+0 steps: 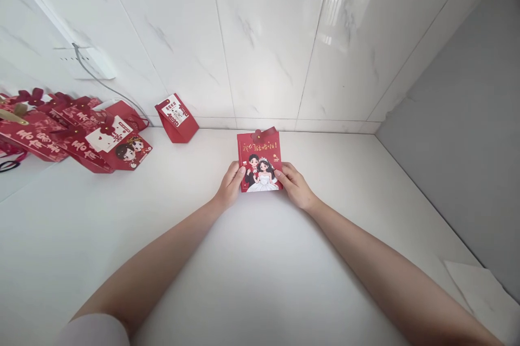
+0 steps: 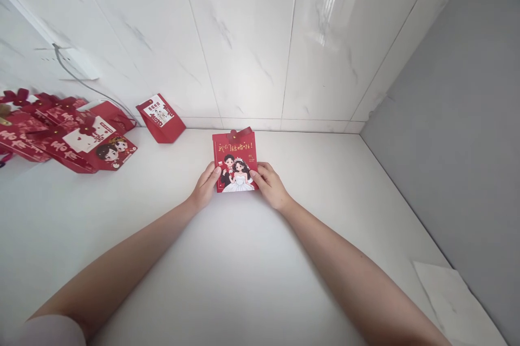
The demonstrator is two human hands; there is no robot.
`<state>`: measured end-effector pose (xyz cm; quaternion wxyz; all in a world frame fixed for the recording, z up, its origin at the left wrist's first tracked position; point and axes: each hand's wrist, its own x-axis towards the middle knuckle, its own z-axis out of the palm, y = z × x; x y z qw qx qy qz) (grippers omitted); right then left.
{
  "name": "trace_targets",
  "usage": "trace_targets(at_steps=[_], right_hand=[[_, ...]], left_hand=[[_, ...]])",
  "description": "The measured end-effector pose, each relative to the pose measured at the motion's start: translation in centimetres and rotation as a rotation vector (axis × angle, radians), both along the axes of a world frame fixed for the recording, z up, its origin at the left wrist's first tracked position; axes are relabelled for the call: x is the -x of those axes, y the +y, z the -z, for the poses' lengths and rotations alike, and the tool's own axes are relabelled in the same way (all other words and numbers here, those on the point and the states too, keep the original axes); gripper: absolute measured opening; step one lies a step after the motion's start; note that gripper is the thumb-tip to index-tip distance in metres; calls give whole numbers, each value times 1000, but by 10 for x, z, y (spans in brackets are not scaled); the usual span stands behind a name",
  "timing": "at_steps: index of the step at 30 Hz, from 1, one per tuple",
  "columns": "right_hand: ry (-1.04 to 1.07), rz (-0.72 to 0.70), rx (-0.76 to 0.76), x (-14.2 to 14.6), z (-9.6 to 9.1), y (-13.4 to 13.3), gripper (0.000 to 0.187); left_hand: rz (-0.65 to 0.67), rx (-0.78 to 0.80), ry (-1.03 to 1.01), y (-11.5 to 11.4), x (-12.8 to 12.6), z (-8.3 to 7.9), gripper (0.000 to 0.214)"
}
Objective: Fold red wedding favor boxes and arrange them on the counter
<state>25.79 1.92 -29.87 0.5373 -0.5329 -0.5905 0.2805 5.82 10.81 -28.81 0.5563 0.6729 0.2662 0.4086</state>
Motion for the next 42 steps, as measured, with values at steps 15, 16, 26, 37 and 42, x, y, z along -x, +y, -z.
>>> trace_targets(at_steps=[15, 16, 26, 37, 42], right_hand=[[22, 62, 15, -1, 0, 0, 46], [23, 64, 18, -1, 0, 0, 46], [7, 64, 14, -2, 1, 0, 45], [-3, 97, 31, -4, 0, 0, 47], [-7, 113, 32, -6, 0, 2, 48]], left_hand=[[-113, -98, 202, 4, 0, -5, 45], [-99, -80, 189, 5, 0, -4, 45], [-18, -33, 94, 7, -1, -6, 41], [129, 14, 177, 17, 4, -4, 47], [262, 24, 227, 21, 8, -4, 50]])
